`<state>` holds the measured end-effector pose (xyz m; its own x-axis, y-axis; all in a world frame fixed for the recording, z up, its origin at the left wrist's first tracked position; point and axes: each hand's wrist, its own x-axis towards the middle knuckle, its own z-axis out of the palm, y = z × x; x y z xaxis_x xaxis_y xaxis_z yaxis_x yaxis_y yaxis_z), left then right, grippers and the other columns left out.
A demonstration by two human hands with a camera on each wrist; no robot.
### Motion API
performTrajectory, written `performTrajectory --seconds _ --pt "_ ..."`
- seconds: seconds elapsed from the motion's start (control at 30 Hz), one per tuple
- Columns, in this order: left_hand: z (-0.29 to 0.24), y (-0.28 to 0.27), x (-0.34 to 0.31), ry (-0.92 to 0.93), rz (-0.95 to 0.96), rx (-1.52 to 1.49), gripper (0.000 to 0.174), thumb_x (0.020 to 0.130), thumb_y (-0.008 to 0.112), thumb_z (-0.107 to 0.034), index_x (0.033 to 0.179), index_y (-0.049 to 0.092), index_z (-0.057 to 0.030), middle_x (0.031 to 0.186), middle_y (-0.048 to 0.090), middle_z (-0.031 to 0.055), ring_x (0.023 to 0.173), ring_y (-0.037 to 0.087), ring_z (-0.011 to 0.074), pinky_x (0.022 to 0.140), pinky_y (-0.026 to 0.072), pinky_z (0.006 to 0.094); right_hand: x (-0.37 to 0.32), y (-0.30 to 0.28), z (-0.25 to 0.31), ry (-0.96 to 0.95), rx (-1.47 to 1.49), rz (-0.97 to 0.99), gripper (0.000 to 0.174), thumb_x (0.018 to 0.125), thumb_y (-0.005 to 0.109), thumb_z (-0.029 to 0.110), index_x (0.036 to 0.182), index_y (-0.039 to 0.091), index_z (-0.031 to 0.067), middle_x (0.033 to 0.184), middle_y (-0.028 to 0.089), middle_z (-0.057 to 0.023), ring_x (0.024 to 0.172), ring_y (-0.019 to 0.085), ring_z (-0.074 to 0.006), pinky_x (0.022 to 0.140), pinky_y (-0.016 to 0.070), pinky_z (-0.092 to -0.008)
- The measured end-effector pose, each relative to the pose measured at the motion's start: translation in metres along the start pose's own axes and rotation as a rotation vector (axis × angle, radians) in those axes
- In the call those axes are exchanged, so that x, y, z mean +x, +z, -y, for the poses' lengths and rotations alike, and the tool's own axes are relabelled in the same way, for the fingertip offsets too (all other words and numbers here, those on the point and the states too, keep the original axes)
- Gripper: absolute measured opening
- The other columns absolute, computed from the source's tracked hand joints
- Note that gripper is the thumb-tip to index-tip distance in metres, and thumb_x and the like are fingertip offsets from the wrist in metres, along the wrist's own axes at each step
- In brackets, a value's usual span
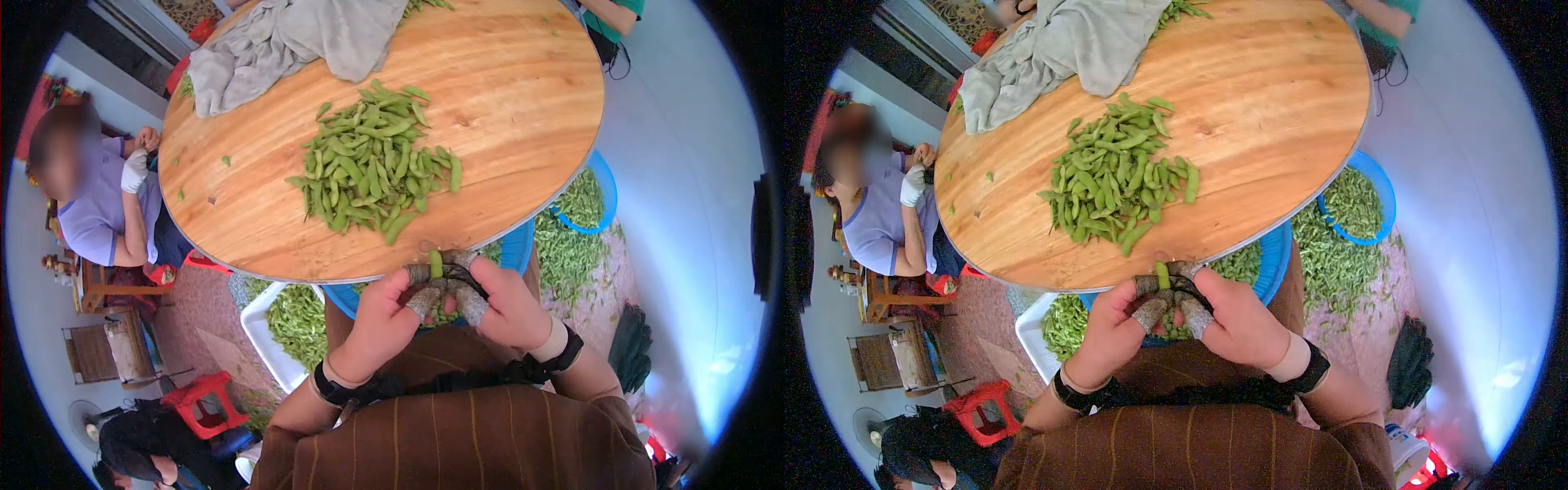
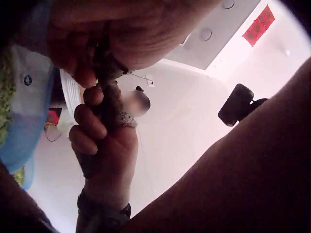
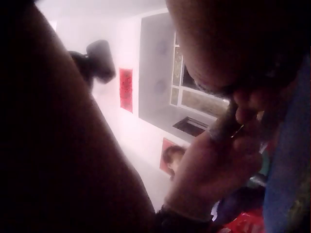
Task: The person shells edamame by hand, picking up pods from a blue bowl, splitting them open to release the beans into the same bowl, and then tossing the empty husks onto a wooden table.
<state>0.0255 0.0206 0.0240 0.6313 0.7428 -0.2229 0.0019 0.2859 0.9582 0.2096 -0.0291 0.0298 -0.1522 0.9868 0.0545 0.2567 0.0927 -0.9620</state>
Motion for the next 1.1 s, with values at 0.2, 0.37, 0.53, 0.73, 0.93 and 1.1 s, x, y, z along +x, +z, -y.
performTrajectory --seconds 0.2,0.37,0.53,0.73,0.93,1.1 --pt "-0.003 0.003 -0.002 0.41 -0.177 1.063 0.022 0.075 0.058 0.001 0.097 0.061 0.0002 0.078 0.059 0.0132 0.07 0.059 0.0275 0.059 0.0464 0.0329 -0.001 -0.007 0.001 0.202 0.107 0.084 0.032 0.081 0.061 0.008 0.11 0.051 0.0016 0.083 0.061 -0.0166 0.082 0.063 -0.0308 0.07 0.0481 -0.0355" --pt "0.005 -0.007 -0.001 0.52 -0.137 1.071 0.021 0.075 0.062 -0.002 0.095 0.061 -0.0003 0.075 0.057 0.0135 0.064 0.057 0.0278 0.054 0.0449 0.0346 -0.001 -0.013 0.0 0.375 0.472 0.246 0.023 0.089 0.055 0.013 0.11 0.051 0.0061 0.068 0.052 -0.001 0.052 0.048 -0.0064 0.045 0.041 -0.0227" --pt "-0.008 -0.018 -0.008 -0.137 0.081 -0.049 0.014 0.084 0.062 -0.007 0.095 0.06 0.001 0.077 0.061 0.0039 0.059 0.055 0.0119 0.052 0.0446 0.0261 -0.002 -0.016 0.007 0.467 0.873 0.352 0.02 0.094 0.047 0.015 0.112 0.049 0.0083 0.068 0.048 0.0021 0.048 0.04 -0.0031 0.039 0.0354 -0.0188" --pt "-0.007 -0.011 -0.007 -0.084 0.093 0.144 0.014 0.083 0.064 -0.01 0.091 0.058 0.001 0.074 0.061 0.0044 0.058 0.055 0.0101 0.051 0.0442 0.0262 0.001 -0.009 0.005 0.626 0.933 0.31 0.018 0.094 0.044 0.014 0.111 0.048 0.0081 0.07 0.047 0.0018 0.048 0.04 -0.0042 0.04 0.0375 -0.0197" --pt "-0.004 -0.009 -0.008 0.408 0.02 1.121 0.014 0.084 0.063 -0.011 0.088 0.056 0.0003 0.076 0.06 0.0068 0.06 0.057 0.0112 0.053 0.045 0.027 0.0 -0.007 0.001 0.467 0.676 0.289 0.019 0.094 0.042 0.012 0.111 0.048 0.0074 0.068 0.048 0.0012 0.047 0.043 -0.0048 0.04 0.0399 -0.0204" --pt "-0.014 -0.014 -0.014 -0.348 0.163 -0.165 0.014 0.088 0.057 -0.014 0.087 0.056 0.0001 0.076 0.061 0.0039 0.063 0.058 0.0133 0.056 0.0465 0.0275 -0.004 -0.015 0.001 0.388 0.672 0.317 0.022 0.093 0.044 0.012 0.113 0.049 0.0067 0.07 0.051 0.0 0.048 0.046 -0.004 0.04 0.0397 -0.0187"
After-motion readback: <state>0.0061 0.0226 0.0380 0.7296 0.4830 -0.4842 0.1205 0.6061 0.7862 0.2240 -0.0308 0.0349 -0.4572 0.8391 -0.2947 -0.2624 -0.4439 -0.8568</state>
